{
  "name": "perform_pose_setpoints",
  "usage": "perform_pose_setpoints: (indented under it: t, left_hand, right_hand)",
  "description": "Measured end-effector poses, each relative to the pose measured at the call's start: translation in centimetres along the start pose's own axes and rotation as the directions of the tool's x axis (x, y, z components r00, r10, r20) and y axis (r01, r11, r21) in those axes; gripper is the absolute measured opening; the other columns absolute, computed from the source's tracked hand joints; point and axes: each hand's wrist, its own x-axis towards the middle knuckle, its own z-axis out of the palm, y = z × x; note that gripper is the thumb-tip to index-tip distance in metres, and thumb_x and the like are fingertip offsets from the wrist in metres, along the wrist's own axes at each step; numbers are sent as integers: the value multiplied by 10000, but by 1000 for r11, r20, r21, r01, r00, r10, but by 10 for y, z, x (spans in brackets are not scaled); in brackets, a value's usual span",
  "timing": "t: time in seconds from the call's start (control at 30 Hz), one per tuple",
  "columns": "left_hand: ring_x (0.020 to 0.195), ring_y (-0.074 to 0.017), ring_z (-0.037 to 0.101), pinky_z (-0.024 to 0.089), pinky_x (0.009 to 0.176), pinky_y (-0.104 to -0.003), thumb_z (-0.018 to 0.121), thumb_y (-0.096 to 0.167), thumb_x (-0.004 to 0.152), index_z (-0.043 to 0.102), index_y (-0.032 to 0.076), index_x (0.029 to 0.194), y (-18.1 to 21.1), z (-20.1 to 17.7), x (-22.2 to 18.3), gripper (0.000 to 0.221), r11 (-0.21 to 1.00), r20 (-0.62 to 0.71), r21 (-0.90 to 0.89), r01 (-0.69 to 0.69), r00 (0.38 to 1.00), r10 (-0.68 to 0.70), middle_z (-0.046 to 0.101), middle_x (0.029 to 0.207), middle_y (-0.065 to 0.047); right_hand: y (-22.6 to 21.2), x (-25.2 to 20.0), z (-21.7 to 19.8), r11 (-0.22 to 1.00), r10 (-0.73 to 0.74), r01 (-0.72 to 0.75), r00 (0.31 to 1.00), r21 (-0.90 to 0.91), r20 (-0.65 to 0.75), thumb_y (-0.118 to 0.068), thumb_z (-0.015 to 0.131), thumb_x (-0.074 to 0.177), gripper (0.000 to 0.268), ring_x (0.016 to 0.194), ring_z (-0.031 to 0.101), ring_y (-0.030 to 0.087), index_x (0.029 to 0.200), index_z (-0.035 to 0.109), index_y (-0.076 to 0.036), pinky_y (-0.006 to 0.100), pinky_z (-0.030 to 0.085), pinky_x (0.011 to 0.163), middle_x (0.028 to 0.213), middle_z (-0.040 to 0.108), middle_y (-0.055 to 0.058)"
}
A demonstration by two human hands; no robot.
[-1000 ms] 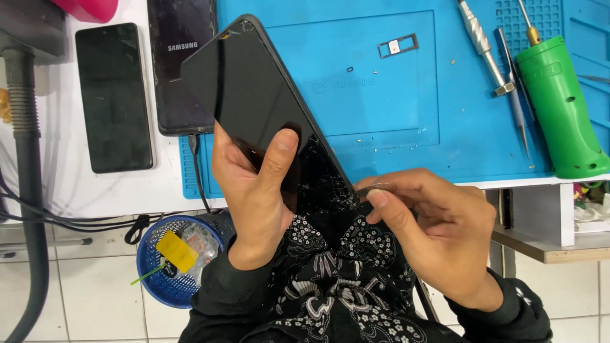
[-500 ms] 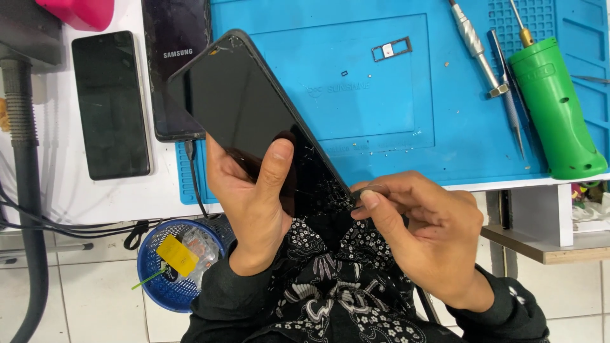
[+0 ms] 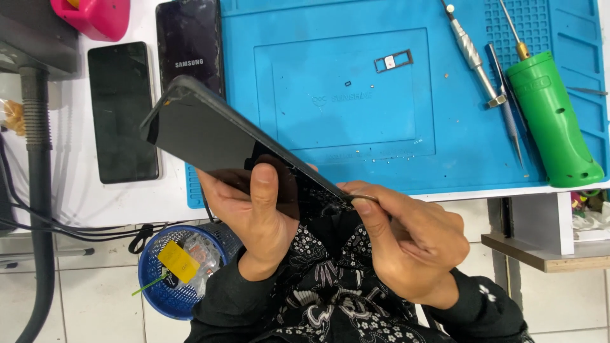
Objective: Removing the SIM tray and prying off the back cover of a smartphone using specialized tools.
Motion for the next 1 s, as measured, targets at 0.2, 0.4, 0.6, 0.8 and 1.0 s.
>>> perform_pose_setpoints:
  t: [0.2,0.4,0.6,0.8,1.0]
  left_hand:
    - [894,-313,696,690,700,-522,800,294,946,324,133,1579,8,10,-8,808,983,-42,-178,47,998,-55,604,1362,-131]
    - [725,-240,606,590,640,-493,830,199,936,404,129,1495,-10,13,-26,706,961,-185,-269,-69,982,19,636,952,-119]
    - [794,-132,605,566,703,-380,846,372,895,404,11,1445,-5,20,-41,792,989,-225,-128,-68,974,38,592,868,-34]
    - [1050,-223,653,592,933,-493,817,298,940,387,-2,1471,-11,23,-47,747,977,-234,-82,-196,957,172,663,1187,-138]
    - [459,-97,245,246,386,-369,753,369,848,177,159,820,-5,24,-48,613,971,-353,169,-168,910,219,142,587,22]
  right_hand:
    - [14,-4,24,974,-160,183,973,135,-169,-5,631,953,133,773,823,395,951,672,122,349,709,617,857,739,261]
    - [24,-8,30,944,-201,255,948,208,-248,-23,595,991,130,804,802,425,961,636,97,496,783,710,814,699,247]
    - [21,-6,36,910,-281,353,911,217,-303,4,580,994,102,806,807,433,983,619,97,488,774,715,866,712,282]
    - [38,-11,15,870,-488,484,872,-92,-28,25,567,1091,261,1097,815,339,1348,542,-19,358,699,759,1199,733,274]
    - [36,-16,5,943,-328,332,940,-30,96,87,614,996,246,1048,817,336,1209,613,-36,432,692,867,1126,761,162]
